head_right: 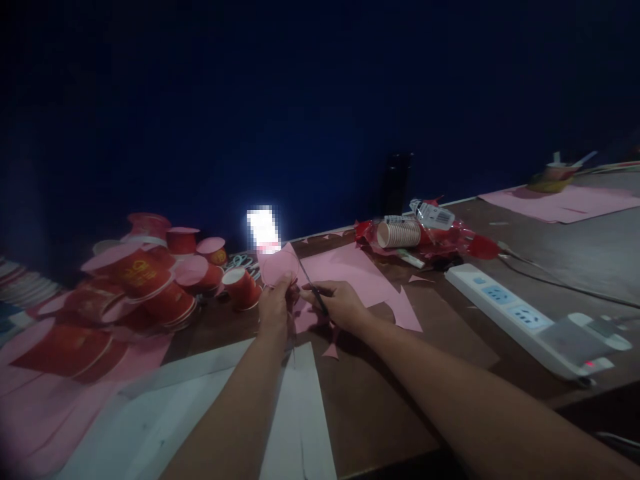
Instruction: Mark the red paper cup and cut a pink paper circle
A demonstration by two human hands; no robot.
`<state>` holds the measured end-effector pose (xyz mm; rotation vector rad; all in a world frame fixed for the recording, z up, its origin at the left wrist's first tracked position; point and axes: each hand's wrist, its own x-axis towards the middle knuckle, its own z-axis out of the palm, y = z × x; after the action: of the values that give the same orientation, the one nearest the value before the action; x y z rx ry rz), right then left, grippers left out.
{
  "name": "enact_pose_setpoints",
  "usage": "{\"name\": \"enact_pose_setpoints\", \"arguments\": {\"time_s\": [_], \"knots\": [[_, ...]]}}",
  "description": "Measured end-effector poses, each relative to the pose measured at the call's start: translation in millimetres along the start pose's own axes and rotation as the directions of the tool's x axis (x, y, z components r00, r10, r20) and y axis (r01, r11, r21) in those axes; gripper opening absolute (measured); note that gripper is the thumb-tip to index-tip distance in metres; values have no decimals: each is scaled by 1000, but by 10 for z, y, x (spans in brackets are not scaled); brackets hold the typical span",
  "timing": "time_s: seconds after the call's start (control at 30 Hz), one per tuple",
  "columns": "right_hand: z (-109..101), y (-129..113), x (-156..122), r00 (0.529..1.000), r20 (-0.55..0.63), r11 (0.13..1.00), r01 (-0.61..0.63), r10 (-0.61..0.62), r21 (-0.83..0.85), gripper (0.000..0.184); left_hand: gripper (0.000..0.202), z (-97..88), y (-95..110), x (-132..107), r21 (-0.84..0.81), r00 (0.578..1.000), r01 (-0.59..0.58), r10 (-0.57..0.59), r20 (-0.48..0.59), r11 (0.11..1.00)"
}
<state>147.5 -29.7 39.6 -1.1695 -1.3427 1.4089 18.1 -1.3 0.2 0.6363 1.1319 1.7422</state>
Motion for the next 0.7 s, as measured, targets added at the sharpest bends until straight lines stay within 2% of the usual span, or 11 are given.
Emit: {"name": "enact_pose_setpoints", "arguments": {"time_s": [0.4, 0.7], "knots": [[10, -10, -1, 1000, -3, 1000, -14, 14, 15, 61, 32, -20, -12, 51, -59, 999, -3, 6, 43, 998], [1, -7, -12, 1000, 2, 1000, -2, 2, -15, 60, 32, -22, -2, 68, -73, 1000, 9, -7, 28, 997]]}}
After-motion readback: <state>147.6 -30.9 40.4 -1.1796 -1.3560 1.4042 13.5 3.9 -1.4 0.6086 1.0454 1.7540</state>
